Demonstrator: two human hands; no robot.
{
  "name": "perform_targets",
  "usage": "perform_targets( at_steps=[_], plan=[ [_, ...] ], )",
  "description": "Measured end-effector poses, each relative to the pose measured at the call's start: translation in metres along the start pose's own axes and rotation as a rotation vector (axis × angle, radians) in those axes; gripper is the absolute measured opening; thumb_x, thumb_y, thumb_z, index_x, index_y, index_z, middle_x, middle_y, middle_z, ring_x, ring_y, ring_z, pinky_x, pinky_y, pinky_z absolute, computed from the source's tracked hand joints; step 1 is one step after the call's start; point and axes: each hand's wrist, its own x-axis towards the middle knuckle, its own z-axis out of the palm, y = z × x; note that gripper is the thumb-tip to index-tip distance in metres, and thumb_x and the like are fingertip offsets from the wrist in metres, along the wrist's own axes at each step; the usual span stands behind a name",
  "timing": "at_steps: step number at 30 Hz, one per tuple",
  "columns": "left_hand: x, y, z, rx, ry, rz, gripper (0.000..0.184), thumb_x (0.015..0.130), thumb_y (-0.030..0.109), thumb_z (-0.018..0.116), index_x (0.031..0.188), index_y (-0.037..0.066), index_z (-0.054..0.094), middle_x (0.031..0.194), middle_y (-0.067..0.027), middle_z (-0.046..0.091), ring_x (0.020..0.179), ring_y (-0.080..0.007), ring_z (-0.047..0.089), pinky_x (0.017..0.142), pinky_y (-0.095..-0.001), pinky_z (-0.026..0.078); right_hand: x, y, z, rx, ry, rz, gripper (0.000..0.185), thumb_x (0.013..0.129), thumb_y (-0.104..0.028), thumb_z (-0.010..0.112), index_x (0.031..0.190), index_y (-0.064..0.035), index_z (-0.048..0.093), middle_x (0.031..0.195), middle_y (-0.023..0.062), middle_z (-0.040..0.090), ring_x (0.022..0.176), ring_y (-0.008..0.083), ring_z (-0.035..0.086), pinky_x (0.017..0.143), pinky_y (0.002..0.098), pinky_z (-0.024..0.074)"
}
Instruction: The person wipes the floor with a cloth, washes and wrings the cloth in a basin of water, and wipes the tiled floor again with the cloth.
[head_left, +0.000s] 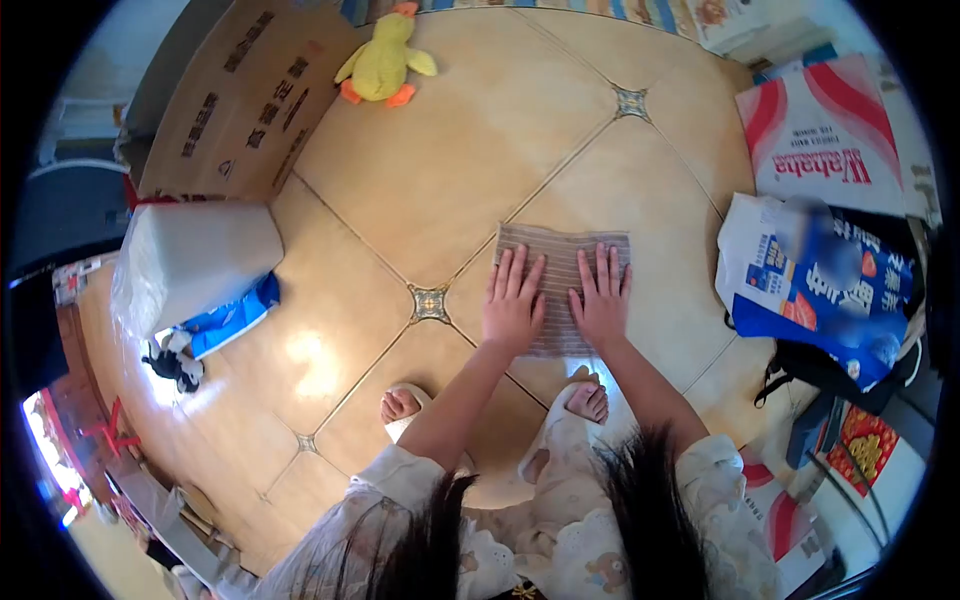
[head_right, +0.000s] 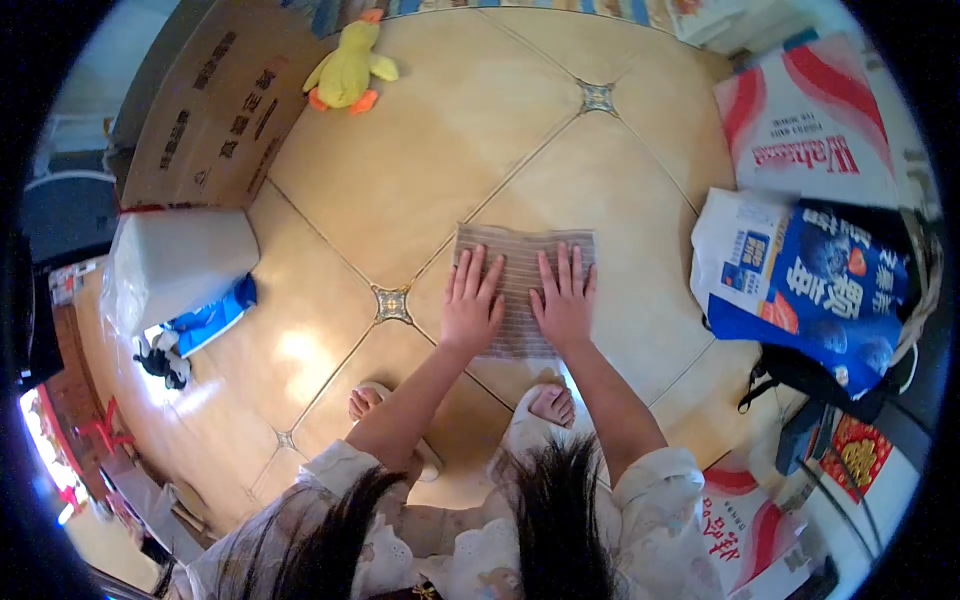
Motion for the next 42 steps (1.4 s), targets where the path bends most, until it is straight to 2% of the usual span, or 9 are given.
perform_targets(
  at_steps=[4, 9, 12, 16, 19, 22, 26, 31, 42],
  plan=[
    [0.01, -0.022, -0.013, 0.019, 0.129, -0.261, 0.066, 0.092, 0.031, 0.052, 0.153, 0.016, 0.033, 0.162, -0.0161, 0.021, 0.15, -0.0348, 0.018, 0.121, -0.0483, 0.015, 0.044, -0.038, 0.004, 0.024, 0.009, -0.156, 0.071, 0.092, -0.042, 0.055, 0.155, -0.0217, 0.029, 0.163, 0.0116, 0.019, 0.151, 0.033, 0.014, 0.118, 0.0616, 0.0083],
    [0.048, -0.076, -0.036, 0.072, 0.266, -0.418, 0.065, 0.093, 0.029, 0.049, 0.151, 0.006, 0.033, 0.16, -0.0251, 0.019, 0.149, -0.0422, 0.015, 0.121, -0.0512, 0.013, 0.113, -0.1, 0.004, 0.053, -0.105, -0.253, 0.073, 0.092, -0.04, 0.055, 0.157, -0.0255, 0.024, 0.164, 0.0079, 0.016, 0.152, 0.0294, 0.009, 0.12, 0.0592, 0.0064],
    [0.082, -0.112, -0.052, 0.075, 0.314, -0.504, 0.065, 0.093, 0.029, 0.048, 0.151, 0.005, 0.032, 0.159, -0.0258, 0.019, 0.149, -0.0425, 0.013, 0.121, -0.0509, 0.012, 0.163, -0.125, 0.001, 0.029, -0.077, -0.322, 0.072, 0.092, -0.041, 0.055, 0.156, -0.0256, 0.026, 0.164, 0.0069, 0.016, 0.152, 0.0285, 0.01, 0.12, 0.0584, 0.0065],
    [0.115, -0.139, -0.063, 0.136, 0.326, -0.571, 0.065, 0.092, 0.029, 0.047, 0.152, 0.008, 0.033, 0.161, -0.0202, 0.02, 0.15, -0.038, 0.014, 0.121, -0.0507, 0.01, 0.219, -0.143, 0.006, 0.078, -0.032, -0.383, 0.066, 0.092, -0.039, 0.054, 0.154, -0.0252, 0.033, 0.163, 0.006, 0.02, 0.151, 0.0271, 0.014, 0.12, 0.0581, 0.0085],
    [0.122, -0.143, -0.067, 0.159, 0.257, -0.582, 0.065, 0.091, 0.03, 0.047, 0.152, 0.012, 0.034, 0.162, -0.0153, 0.021, 0.15, -0.0347, 0.015, 0.121, -0.0505, 0.011, 0.244, -0.149, 0.0, 0.063, -0.067, -0.454, 0.064, 0.092, -0.039, 0.053, 0.152, -0.0248, 0.037, 0.163, 0.0055, 0.022, 0.151, 0.0261, 0.016, 0.12, 0.0574, 0.0091],
    [0.126, -0.146, -0.072, 0.102, 0.232, -0.565, 0.062, 0.091, 0.029, 0.045, 0.15, 0.012, 0.037, 0.162, -0.015, 0.022, 0.15, -0.0355, 0.017, 0.121, -0.0504, 0.012, 0.265, -0.148, -0.007, 0.061, -0.138, -0.577, 0.058, 0.092, -0.038, 0.051, 0.148, -0.022, 0.043, 0.162, 0.0057, 0.025, 0.151, 0.025, 0.018, 0.12, 0.0566, 0.0087],
    [0.142, -0.155, -0.083, 0.018, 0.202, -0.501, 0.063, 0.089, 0.03, 0.045, 0.148, 0.009, 0.04, 0.162, -0.0131, 0.022, 0.15, -0.0323, 0.017, 0.121, -0.0506, 0.012, 0.282, -0.146, 0.002, 0.03, -0.146, -0.658, 0.056, 0.092, -0.034, 0.05, 0.143, -0.0112, 0.047, 0.159, 0.0082, 0.031, 0.15, 0.0259, 0.02, 0.121, 0.0548, 0.0079],
    [0.165, -0.178, -0.093, 0.098, 0.205, -0.271, 0.064, 0.089, 0.031, 0.047, 0.148, 0.006, 0.039, 0.16, -0.0091, 0.028, 0.149, -0.0245, 0.022, 0.122, -0.0436, 0.016, 0.283, -0.14, 0.007, 0.053, -0.119, -0.665, 0.057, 0.092, -0.031, 0.046, 0.139, 0.0014, 0.045, 0.152, 0.0166, 0.038, 0.148, 0.0299, 0.025, 0.121, 0.0541, 0.0092],
    [0.164, -0.184, -0.084, 0.009, 0.384, -0.22, 0.062, 0.09, 0.028, 0.049, 0.147, 0.007, 0.04, 0.157, -0.0096, 0.034, 0.147, -0.0249, 0.028, 0.121, -0.044, 0.02, 0.282, -0.141, 0.009, -0.022, -0.04, -0.669, 0.058, 0.092, -0.029, 0.046, 0.143, -0.0009, 0.042, 0.155, 0.0142, 0.035, 0.149, 0.028, 0.022, 0.121, 0.0529, 0.0098]
  ],
)
